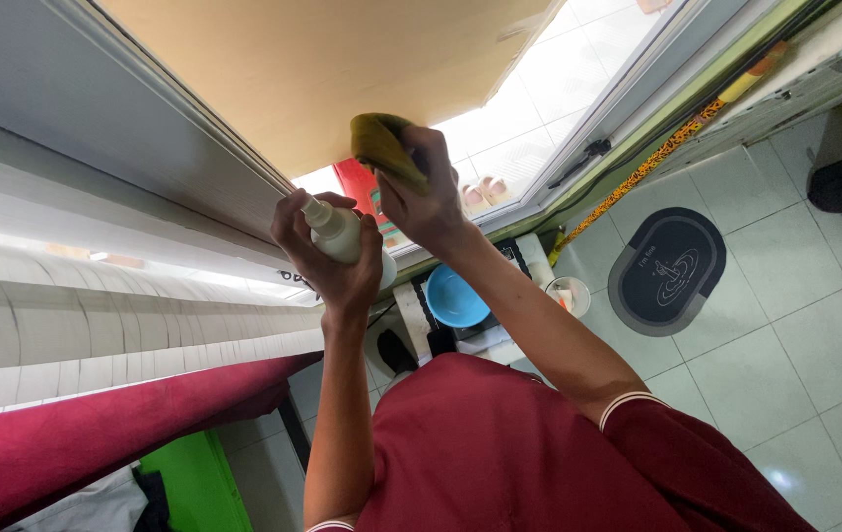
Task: The person sprays a cleaning solution from a bottle onto a yellow cloth and then wipes the frame and handle of a white window.
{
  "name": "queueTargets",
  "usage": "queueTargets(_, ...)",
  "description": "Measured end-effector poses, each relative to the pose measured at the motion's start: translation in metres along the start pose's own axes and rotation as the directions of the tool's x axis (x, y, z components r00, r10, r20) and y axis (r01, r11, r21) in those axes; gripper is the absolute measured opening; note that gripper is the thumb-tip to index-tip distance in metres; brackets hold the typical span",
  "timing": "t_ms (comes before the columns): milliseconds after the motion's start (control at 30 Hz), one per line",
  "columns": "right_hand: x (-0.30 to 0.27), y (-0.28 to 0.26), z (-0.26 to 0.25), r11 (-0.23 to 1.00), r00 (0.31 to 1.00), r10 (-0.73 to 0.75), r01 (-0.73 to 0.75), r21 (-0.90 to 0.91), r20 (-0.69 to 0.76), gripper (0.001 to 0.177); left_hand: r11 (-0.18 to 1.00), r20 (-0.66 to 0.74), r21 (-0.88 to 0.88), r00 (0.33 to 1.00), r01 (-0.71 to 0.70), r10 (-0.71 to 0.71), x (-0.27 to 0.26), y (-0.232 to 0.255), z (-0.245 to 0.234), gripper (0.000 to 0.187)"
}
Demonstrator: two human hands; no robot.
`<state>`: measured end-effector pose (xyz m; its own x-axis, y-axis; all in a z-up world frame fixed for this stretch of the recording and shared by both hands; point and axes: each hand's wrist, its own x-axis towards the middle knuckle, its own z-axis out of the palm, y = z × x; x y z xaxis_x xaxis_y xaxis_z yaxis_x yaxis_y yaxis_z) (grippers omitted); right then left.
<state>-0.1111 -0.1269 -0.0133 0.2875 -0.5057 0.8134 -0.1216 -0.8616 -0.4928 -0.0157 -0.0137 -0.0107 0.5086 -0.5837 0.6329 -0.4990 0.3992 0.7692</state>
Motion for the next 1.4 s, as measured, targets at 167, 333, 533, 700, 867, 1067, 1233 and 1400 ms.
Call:
queueTargets(167, 0.009, 0.017, -0.037, 0.986, 0.995, -0.100, 0.095, -0.140, -0.027, 0.019, 0.996, 0.046, -0.069, 0.998, 0.052, -0.049, -0.003, 0.000, 0.009, 0.075)
queueTargets(333, 0.015, 0.059, -0.071, 0.943, 0.973, -0.220, 0.193, -0.270, -0.072, 0.009, 0.996, 0.075, -0.078, 0.997, 0.040, -0.035, -0.008, 0.003, 0.019, 0.073)
queueTargets(533, 0.021, 0.107, -0.104, 0.899, 0.944, -0.305, 0.242, -0.364, -0.127, 0.005, 0.996, 0.101, -0.015, 0.991, 0.086, -0.084, -0.019, 0.016, 0.024, 0.070)
queueTargets(700, 0.025, 0.114, -0.138, 0.840, 0.933, -0.346, 0.260, -0.476, -0.101, 0.009, 0.997, 0.133, 0.014, 0.988, 0.079, -0.080, -0.026, 0.019, 0.026, 0.072)
queueTargets(867, 0.018, 0.125, -0.150, 0.863, 0.946, -0.305, 0.225, -0.451, -0.111, 0.011, 0.993, 0.133, 0.075, 0.986, 0.095, -0.104, -0.035, 0.021, 0.032, 0.071)
queueTargets(1067, -0.013, 0.141, -0.142, 0.937, 0.973, -0.133, 0.061, -0.345, -0.191, 0.016, 0.991, 0.126, 0.083, 0.985, 0.104, -0.114, -0.047, 0.024, 0.051, 0.070)
queueTargets(1233, -0.037, 0.154, -0.140, 0.945, 0.990, -0.073, 0.031, -0.326, -0.118, 0.013, 0.985, 0.152, 0.115, 0.978, 0.128, -0.145, -0.058, 0.023, 0.074, 0.071)
queueTargets(1400, -0.055, 0.171, -0.150, 0.952, 0.998, -0.053, 0.044, -0.302, -0.020, 0.016, 0.969, 0.181, 0.128, 0.956, 0.209, -0.231, -0.074, 0.011, 0.094, 0.063)
